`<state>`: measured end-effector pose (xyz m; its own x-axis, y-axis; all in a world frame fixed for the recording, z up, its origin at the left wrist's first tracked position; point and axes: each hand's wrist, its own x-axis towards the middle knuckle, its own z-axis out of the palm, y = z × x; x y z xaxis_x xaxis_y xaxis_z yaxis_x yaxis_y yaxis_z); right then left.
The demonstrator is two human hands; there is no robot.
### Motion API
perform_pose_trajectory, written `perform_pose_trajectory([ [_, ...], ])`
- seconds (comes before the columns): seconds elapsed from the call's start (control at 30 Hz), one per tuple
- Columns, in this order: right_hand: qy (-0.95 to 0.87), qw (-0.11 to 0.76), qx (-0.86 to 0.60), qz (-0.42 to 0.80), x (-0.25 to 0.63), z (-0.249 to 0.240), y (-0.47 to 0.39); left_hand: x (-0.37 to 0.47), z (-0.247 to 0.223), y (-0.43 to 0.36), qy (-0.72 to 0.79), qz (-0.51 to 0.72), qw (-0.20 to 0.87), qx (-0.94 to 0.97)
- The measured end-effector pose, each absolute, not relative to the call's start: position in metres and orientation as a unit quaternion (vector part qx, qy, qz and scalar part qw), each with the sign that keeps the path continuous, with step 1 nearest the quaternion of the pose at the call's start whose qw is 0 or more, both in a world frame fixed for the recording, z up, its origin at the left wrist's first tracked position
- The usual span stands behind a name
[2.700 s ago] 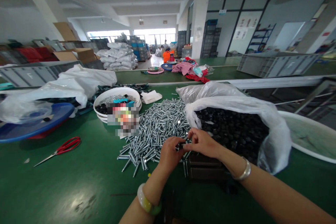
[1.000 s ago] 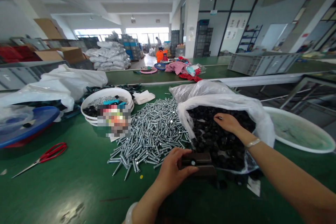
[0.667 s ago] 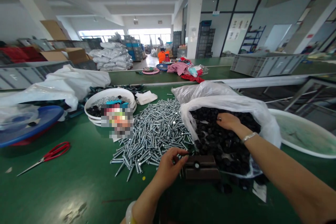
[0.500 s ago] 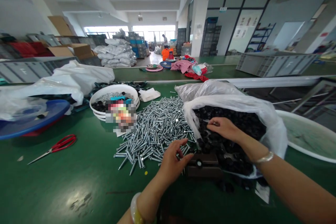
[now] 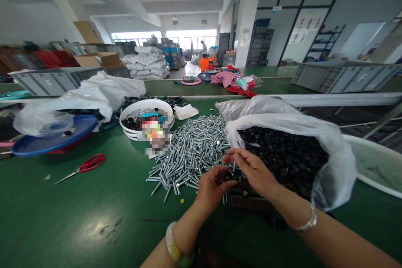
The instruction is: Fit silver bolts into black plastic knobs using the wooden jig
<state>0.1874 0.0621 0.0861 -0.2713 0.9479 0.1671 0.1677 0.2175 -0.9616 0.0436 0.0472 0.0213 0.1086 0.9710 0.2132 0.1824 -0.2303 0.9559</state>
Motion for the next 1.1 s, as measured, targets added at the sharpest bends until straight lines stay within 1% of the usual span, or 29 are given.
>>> perform_pose_trajectory([
  [0.17, -0.69, 0.44, -0.403, 0.409, 0.177, 0.073, 0.052, 0.046, 0.024, 0.044, 0.402, 0.522, 0.493, 0.568],
  [0.27, -0.721, 0.425, -0.411, 0.362, 0.183, 0.07, 0.05, 0.045, 0.03, 0.043, 0.383, 0.536, 0.507, 0.556],
  [0.43, -0.842, 0.341, -0.385, 0.163, 0.195, 0.072, 0.05, 0.04, 0.04, 0.042, 0.455, 0.517, 0.442, 0.575],
  [0.5, -0.868, 0.322, -0.357, 0.123, 0.196, 0.074, 0.048, 0.039, 0.043, 0.041, 0.465, 0.502, 0.416, 0.6],
  [0.6, -0.89, 0.279, -0.341, 0.118, 0.197, 0.078, 0.042, 0.038, 0.046, 0.037, 0.463, 0.503, 0.407, 0.606],
  [0.73, -0.905, 0.215, -0.336, 0.148, 0.202, 0.083, 0.032, 0.034, 0.051, 0.035, 0.451, 0.498, 0.413, 0.615],
  [0.77, -0.905, 0.22, -0.33, 0.155, 0.204, 0.084, 0.031, 0.032, 0.053, 0.036, 0.447, 0.487, 0.411, 0.627],
  [0.83, -0.888, 0.269, -0.339, 0.156, 0.211, 0.084, 0.031, 0.025, 0.057, 0.037, 0.45, 0.448, 0.398, 0.662],
  [0.9, -0.838, 0.346, -0.392, 0.157, 0.219, 0.083, 0.034, 0.019, 0.059, 0.038, 0.465, 0.388, 0.381, 0.699],
  [0.97, -0.772, 0.395, -0.462, 0.184, 0.226, 0.083, 0.039, 0.015, 0.06, 0.038, 0.469, 0.327, 0.394, 0.719],
  [1.03, -0.735, 0.394, -0.505, 0.223, 0.231, 0.081, 0.043, 0.015, 0.059, 0.037, 0.456, 0.285, 0.434, 0.723],
  [1.1, -0.74, 0.369, -0.507, 0.243, 0.234, 0.079, 0.044, 0.017, 0.055, 0.036, 0.44, 0.277, 0.462, 0.719],
])
